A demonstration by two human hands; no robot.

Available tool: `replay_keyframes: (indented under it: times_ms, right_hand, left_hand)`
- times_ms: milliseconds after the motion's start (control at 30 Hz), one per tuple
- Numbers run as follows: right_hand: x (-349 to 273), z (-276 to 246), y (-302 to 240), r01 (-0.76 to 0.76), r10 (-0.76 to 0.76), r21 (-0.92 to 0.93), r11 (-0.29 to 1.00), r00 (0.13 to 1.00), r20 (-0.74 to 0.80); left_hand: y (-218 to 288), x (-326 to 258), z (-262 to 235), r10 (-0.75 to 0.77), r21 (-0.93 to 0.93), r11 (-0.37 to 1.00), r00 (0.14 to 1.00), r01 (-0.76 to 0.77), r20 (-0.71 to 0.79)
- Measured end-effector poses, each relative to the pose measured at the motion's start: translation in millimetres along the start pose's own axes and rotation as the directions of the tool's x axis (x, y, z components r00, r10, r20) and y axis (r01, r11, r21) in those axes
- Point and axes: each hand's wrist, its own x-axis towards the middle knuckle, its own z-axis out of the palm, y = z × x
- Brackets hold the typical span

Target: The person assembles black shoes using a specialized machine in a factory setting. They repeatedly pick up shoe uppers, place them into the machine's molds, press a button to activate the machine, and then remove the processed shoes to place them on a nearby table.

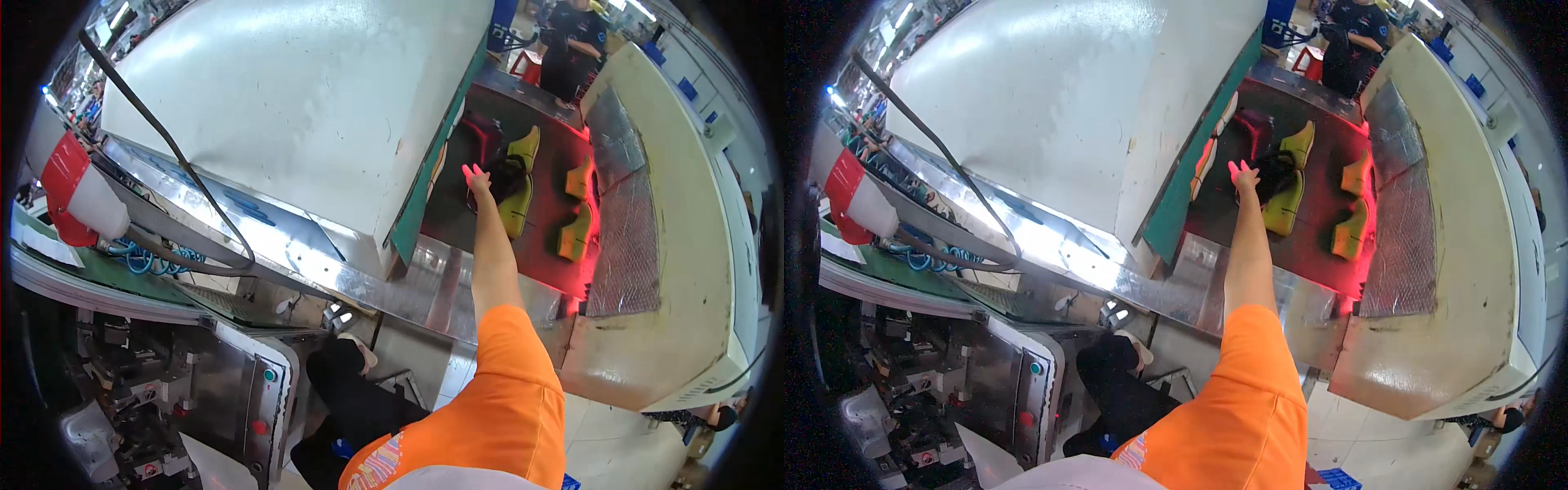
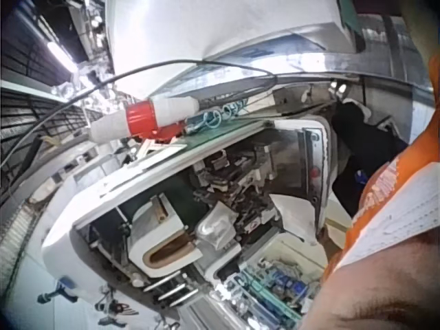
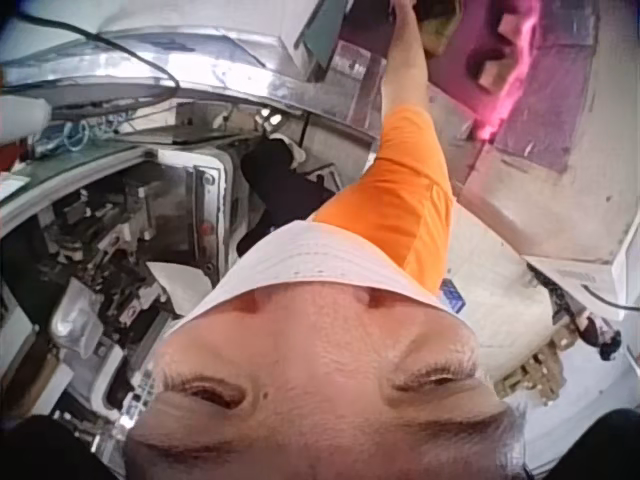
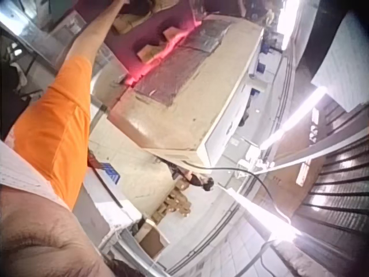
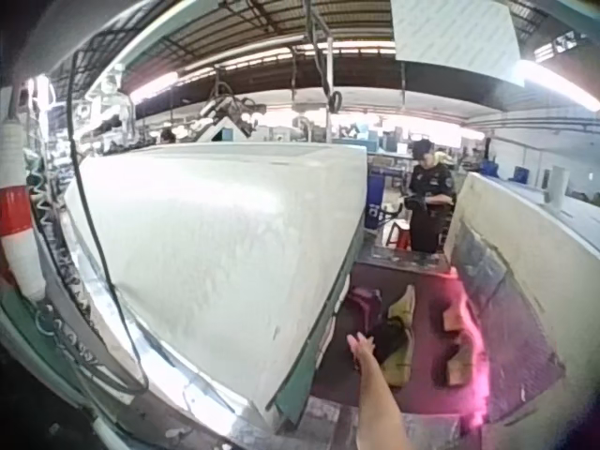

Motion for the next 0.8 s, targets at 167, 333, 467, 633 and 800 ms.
replay_keyframes:
  times_ms: [167,333,467,633,800]
  right_hand:
    - [45,-25,28,0.108,-0.057,0.259,0.960,0.978,-0.199]
    - [-76,-133,-18,0.067,0.128,0.816,0.574,0.977,-0.170]
    - [-151,-207,-5,-0.127,0.017,0.950,0.287,0.992,0.128]
    - [-275,-252,-22,-0.411,-0.042,0.826,0.385,0.887,0.460]
    - [-383,-252,-68,-0.582,-0.287,0.725,0.367,0.671,0.684]
  left_hand:
    - [-7,2,-17,-0.048,-0.078,0.996,0.999,0.048,-0.001]
    - [-27,-10,-80,-0.078,-0.241,0.969,0.994,0.057,-0.077]
    - [-39,3,-152,-0.081,-0.449,0.892,0.994,0.038,-0.077]
    - [-63,23,-242,-0.079,-0.931,0.366,0.997,0.003,-0.028]
    - [-79,-17,-233,0.025,-0.834,0.551,1.000,-0.002,0.014]
